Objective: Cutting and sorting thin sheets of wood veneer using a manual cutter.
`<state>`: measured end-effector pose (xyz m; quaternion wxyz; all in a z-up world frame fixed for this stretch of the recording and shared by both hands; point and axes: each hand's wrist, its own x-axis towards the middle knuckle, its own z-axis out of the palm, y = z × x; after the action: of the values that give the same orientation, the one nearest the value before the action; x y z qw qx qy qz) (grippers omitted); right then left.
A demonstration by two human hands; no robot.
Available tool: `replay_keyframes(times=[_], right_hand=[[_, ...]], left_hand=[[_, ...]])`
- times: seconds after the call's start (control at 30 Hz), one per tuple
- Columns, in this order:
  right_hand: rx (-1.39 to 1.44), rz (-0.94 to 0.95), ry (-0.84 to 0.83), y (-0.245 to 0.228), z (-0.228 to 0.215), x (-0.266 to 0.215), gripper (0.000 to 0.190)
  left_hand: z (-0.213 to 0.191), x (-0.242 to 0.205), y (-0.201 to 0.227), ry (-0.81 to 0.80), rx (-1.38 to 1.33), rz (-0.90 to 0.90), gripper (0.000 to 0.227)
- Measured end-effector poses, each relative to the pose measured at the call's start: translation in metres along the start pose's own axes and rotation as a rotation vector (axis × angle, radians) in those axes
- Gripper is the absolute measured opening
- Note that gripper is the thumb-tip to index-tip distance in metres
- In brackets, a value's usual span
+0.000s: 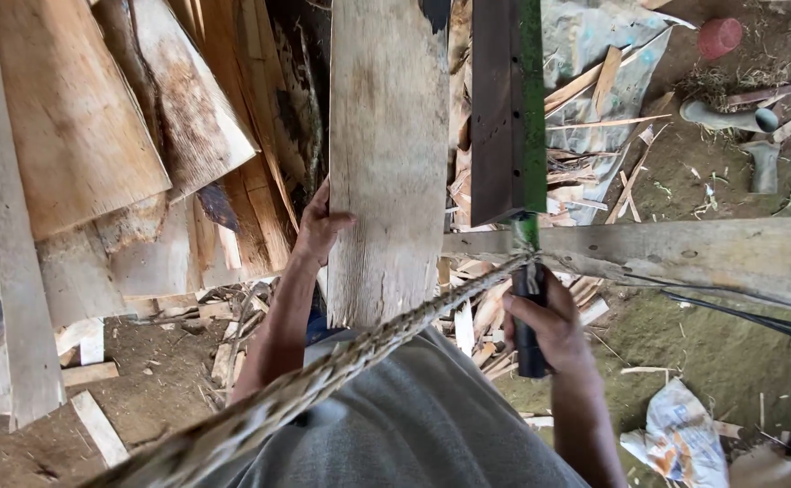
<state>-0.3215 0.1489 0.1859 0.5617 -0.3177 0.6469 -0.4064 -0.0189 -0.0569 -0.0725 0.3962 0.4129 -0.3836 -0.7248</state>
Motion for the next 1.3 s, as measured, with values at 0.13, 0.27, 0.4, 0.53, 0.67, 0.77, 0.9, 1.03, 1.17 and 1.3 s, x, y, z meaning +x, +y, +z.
replay_keyframes(times=[0.13,0.27,0.4,0.53,0.67,0.77,0.9,1.03,1.17,1.3], right_hand=[[-0.05,0.158,0.126,0.071,0.023,0.029,0.033],[-0.191,0.175,0.127,0.065,0.031,0.029,0.033],[-0.202,0.157,0.092,0.003,0.015,0.007,0.033],[-0.211,0.102,0.099,0.011,0.013,0.009,0.032],[-0.304,0.243,0.175,0.06,0.039,0.031,0.032],[-0.36,0.272,0.182,0.074,0.041,0.042,0.03],[-0.346,0.233,0.183,0.04,0.032,0.021,0.028],[-0.279,0.182,0.206,0.025,0.028,0.013,0.027],[-0.333,0.237,0.236,0.088,0.034,0.04,0.032],[-0.415,0.339,0.234,0.094,0.044,0.048,0.033]], left_hand=[[-0.004,-0.004,-0.02,0.003,0.222,0.156,0.1],[-0.001,-0.003,-0.013,-0.097,0.055,0.23,0.095],[0.035,0.002,0.056,-0.022,0.125,0.07,0.082],[0.027,0.074,0.052,0.035,0.204,-0.031,0.087],[-0.023,0.137,-0.026,-0.135,0.05,0.189,0.09],[-0.028,0.15,-0.032,-0.262,-0.133,0.265,0.088],[-0.047,0.166,-0.066,-0.17,-0.065,0.202,0.09],[-0.029,0.172,-0.034,-0.073,0.051,0.095,0.079],[-0.037,0.208,-0.057,-0.126,-0.05,0.185,0.102],[-0.037,0.212,-0.056,-0.181,-0.474,0.128,0.077]])
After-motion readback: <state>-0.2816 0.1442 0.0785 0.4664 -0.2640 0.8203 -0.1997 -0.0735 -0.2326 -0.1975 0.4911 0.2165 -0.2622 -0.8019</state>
